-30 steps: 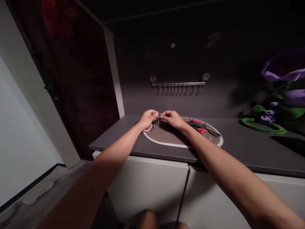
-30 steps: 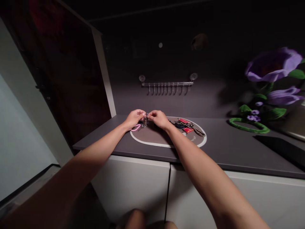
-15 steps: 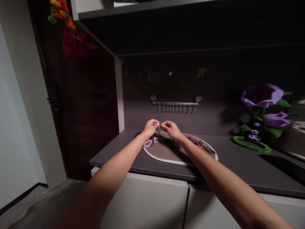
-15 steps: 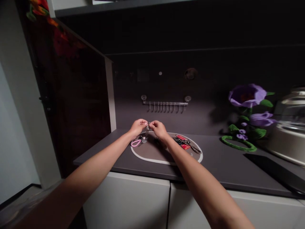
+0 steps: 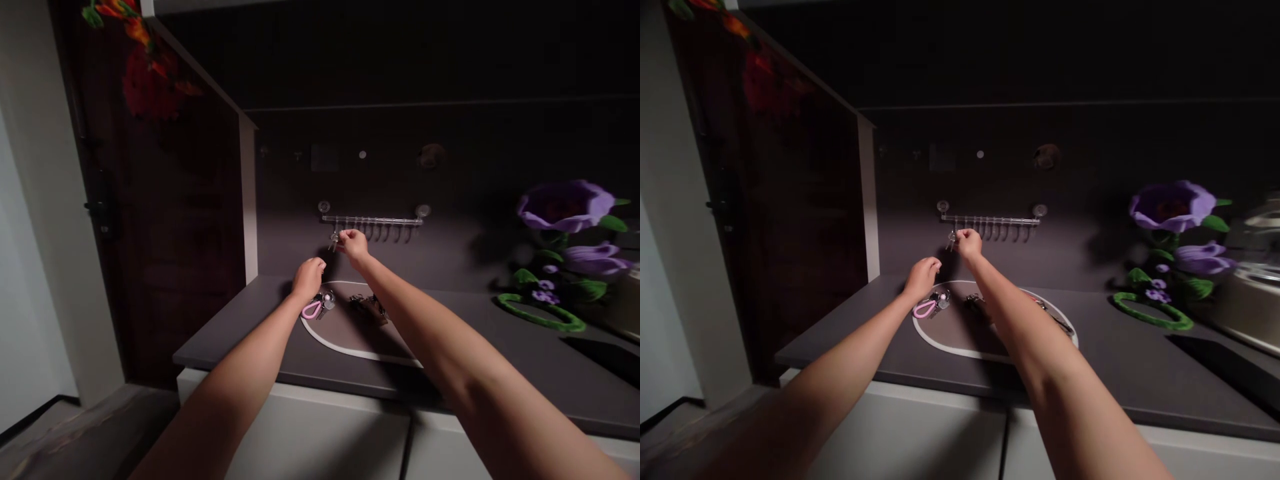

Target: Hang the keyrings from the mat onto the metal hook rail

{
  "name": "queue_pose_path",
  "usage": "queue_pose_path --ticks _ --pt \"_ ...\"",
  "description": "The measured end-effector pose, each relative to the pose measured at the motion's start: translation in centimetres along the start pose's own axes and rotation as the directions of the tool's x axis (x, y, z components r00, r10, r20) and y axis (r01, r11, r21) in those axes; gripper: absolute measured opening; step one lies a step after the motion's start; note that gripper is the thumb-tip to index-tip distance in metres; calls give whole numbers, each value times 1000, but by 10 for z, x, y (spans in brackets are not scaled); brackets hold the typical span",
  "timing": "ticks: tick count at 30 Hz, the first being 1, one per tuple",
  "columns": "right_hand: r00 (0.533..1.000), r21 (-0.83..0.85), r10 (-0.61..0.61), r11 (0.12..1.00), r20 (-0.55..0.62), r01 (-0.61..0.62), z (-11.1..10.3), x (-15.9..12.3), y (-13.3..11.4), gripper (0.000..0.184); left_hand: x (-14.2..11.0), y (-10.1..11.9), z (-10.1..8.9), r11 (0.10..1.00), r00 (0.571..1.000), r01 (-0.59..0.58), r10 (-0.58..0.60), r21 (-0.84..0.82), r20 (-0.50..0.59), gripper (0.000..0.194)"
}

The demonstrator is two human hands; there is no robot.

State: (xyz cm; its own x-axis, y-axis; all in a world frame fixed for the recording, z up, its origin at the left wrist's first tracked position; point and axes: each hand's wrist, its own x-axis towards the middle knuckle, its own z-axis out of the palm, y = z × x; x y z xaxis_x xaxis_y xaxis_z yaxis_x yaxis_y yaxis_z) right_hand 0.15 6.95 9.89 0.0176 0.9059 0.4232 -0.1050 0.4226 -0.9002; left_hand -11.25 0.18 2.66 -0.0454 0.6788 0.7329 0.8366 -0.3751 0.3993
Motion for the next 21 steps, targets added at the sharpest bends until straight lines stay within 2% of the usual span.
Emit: queue_pose_path --ticks 3,6,11,21 --pt "998 2 16 1000 -62 -16 7 10 3 4 0 1 -3 987 998 -39 33 155 44 22" --pt "994 -14 17 1000 -108 -19 13 18 6 5 0 -1 -3 970 997 -66 53 235 62 22" --pt "988 -36 30 999 -150 -36 17 23 11 7 1 -3 -3 962 994 -78 57 261 88 23" --pt "992 -161 31 986 -120 -50 11 23 29 12 1 -2 -7 951 993 -68 35 301 114 24"
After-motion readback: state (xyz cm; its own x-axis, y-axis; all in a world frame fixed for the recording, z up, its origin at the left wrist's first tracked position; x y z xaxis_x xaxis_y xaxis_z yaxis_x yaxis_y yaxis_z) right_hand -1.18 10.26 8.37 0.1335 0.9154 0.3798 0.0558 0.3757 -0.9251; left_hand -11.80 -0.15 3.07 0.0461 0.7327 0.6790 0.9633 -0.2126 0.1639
